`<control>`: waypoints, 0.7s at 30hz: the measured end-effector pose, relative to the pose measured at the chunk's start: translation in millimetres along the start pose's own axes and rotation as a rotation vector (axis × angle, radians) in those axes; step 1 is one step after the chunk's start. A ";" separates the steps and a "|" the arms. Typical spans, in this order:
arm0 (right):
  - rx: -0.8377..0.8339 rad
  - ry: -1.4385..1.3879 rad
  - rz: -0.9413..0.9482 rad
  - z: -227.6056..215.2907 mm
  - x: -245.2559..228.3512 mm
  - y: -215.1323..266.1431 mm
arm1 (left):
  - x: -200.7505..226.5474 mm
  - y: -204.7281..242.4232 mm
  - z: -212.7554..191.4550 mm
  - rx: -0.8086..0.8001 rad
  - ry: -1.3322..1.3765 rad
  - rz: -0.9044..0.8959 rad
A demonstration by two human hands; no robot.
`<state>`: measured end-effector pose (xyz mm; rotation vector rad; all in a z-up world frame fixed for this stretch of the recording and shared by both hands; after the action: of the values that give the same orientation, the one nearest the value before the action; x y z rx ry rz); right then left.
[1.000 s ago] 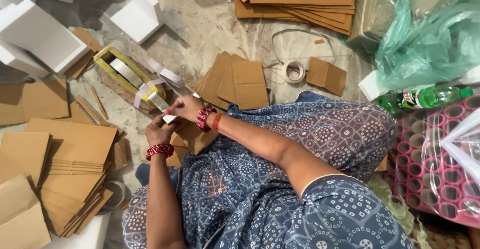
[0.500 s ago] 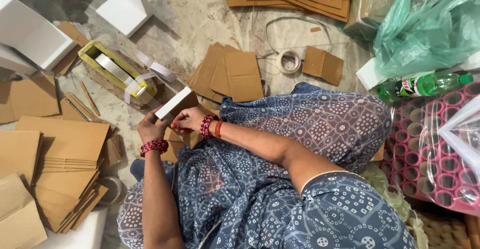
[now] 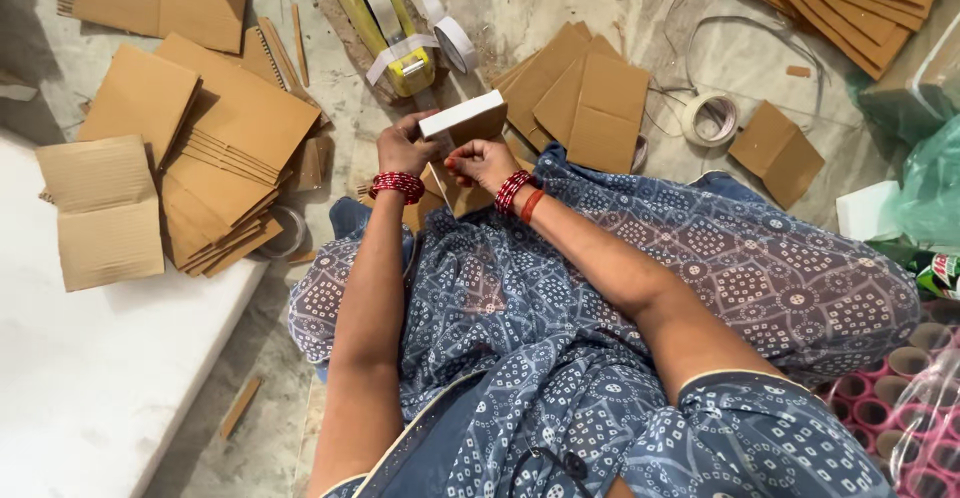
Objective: The person sits on the floor and assembles small cardboard boxes. They fold the cardboard flaps and secure them using a handheld tape dispenser. The person repeatedly picks up flat cardboard pieces, folds them into box shapes, and applies tape to the seams.
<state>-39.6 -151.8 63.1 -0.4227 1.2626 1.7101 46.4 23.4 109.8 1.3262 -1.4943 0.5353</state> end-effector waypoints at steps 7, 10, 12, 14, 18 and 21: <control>0.135 0.171 -0.069 -6.0 31.1 -34.3 | -11.1 -3.4 -4.6 -0.125 -0.034 0.143; 0.223 0.354 -0.160 -6.8 33.7 -46.4 | -10.5 -10.7 -10.1 -0.157 -0.097 0.273; 0.247 0.385 -0.254 -12.1 40.2 -46.7 | -14.7 3.2 -8.1 -0.168 -0.103 0.212; 0.283 0.455 -0.353 -9.7 44.1 -47.4 | -14.8 -2.0 -5.2 -0.145 -0.045 0.086; 0.276 0.676 -0.285 -6.0 42.4 -37.1 | -51.1 -8.5 27.0 0.044 -0.060 0.047; 0.171 1.101 -0.358 7.1 22.7 -14.0 | -88.0 -29.5 45.3 0.203 -0.161 0.123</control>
<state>-37.6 -134.3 41.7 -1.5082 1.9004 1.0085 44.3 17.0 6.7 1.4687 -1.6968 0.6876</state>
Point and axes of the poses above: each hand's wrist, its own y-axis away from the middle knuckle, its own z-axis out of the palm, x = y × z, the point moved 1 cm from there along -y, towards the middle knuckle, and after that the axes turned 12 degrees about -y, right-handed, at the moved point
